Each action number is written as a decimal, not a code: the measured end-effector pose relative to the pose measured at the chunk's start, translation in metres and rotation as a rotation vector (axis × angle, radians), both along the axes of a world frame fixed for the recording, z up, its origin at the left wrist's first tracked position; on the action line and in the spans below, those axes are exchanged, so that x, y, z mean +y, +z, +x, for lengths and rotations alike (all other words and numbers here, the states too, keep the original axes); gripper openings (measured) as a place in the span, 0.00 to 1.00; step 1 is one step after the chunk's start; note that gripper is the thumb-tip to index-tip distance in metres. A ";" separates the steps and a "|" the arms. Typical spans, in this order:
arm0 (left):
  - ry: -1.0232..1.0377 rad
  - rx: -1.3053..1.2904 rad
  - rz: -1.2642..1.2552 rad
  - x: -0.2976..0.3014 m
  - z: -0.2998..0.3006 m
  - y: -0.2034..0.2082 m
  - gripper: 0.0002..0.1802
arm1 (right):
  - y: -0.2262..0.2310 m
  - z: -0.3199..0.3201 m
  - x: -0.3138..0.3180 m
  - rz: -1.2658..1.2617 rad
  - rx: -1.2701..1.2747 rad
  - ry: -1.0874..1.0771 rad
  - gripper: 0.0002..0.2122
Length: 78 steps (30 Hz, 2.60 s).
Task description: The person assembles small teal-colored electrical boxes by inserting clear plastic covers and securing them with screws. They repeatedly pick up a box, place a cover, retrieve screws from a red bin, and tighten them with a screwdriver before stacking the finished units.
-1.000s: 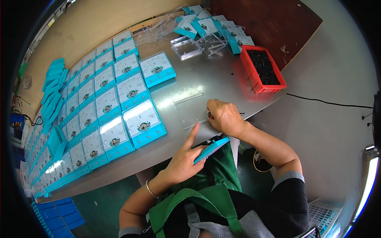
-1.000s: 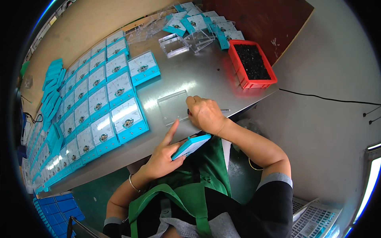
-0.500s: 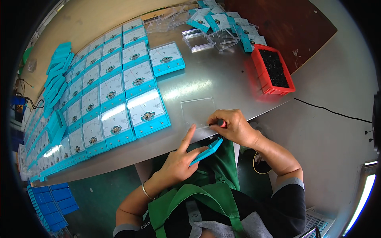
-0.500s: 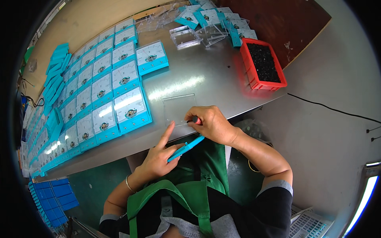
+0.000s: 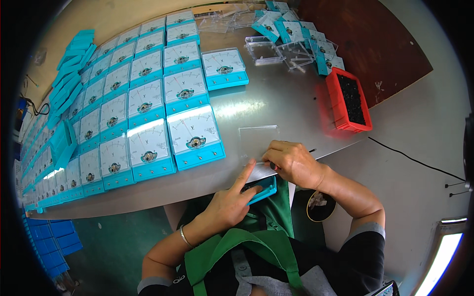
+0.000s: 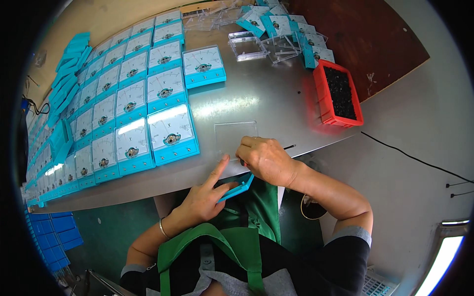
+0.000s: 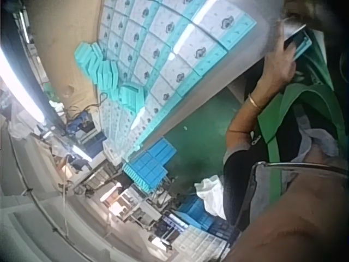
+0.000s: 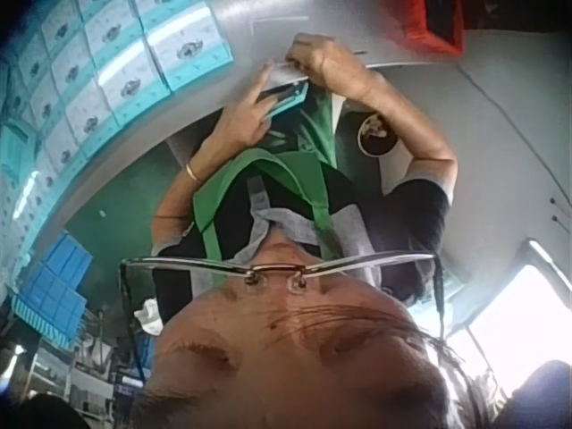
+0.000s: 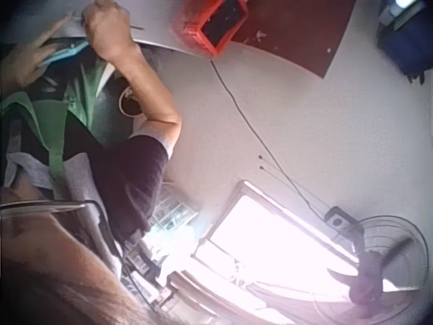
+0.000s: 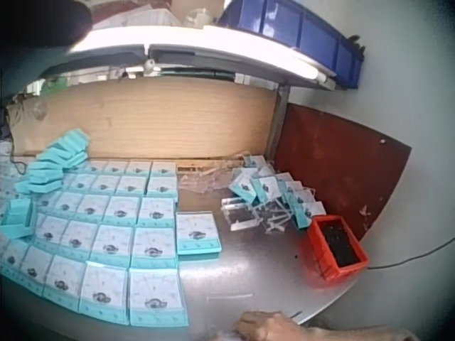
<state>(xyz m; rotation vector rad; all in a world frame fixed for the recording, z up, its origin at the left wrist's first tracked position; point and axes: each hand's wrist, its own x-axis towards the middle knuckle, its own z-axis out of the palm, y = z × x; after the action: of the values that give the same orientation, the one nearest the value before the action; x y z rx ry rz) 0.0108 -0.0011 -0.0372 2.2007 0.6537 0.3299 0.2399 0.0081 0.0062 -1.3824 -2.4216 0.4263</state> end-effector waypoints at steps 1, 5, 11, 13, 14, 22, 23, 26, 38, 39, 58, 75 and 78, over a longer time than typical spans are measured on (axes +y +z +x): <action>0.004 -0.022 0.045 -0.001 0.000 -0.004 0.25 | 0.004 -0.001 0.002 0.002 -0.035 0.028 0.06; 0.017 -0.106 0.157 -0.003 0.002 -0.019 0.19 | 0.025 -0.009 0.024 -0.076 -0.245 0.201 0.04; 0.020 0.021 0.096 -0.004 0.002 -0.015 0.21 | 0.030 -0.025 0.070 -0.337 -0.413 0.285 0.06; 0.029 0.013 0.095 -0.004 0.002 -0.017 0.20 | 0.036 -0.028 0.085 -0.511 -0.405 0.219 0.08; 0.032 0.009 0.097 -0.004 0.002 -0.017 0.19 | 0.036 -0.029 0.087 -0.508 -0.410 0.228 0.10; -0.012 -0.050 0.134 0.000 -0.001 -0.004 0.17 | 0.045 -0.015 0.039 -0.170 0.326 -0.055 0.10; -0.021 -0.078 0.169 0.000 -0.002 -0.006 0.17 | 0.043 -0.019 0.031 -0.200 0.575 -0.136 0.08; -0.019 -0.042 0.120 -0.001 -0.002 -0.006 0.17 | 0.030 -0.030 0.011 -0.146 1.157 -0.300 0.06; 0.000 -0.052 0.207 0.000 0.002 0.002 0.16 | -0.004 -0.009 0.005 -0.163 1.370 0.085 0.08; 0.000 -0.065 0.215 0.000 0.002 0.000 0.17 | -0.003 -0.007 0.006 -0.192 1.336 0.120 0.09; 0.097 -0.316 -0.382 0.000 -0.042 0.013 0.18 | 0.009 0.023 0.018 0.021 0.251 -0.063 0.18; 0.486 -0.890 -0.939 0.015 -0.034 0.041 0.25 | -0.012 0.041 -0.107 -0.016 0.039 0.049 0.30; 0.526 -0.902 -0.861 0.017 -0.041 0.037 0.25 | -0.002 0.052 -0.069 0.062 0.236 -0.224 0.29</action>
<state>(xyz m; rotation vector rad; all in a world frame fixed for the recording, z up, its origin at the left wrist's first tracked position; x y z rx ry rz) -0.0303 0.0162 0.0001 0.8827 0.6561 1.0091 0.2923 -0.0608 0.0046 -1.4664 -2.0499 0.4266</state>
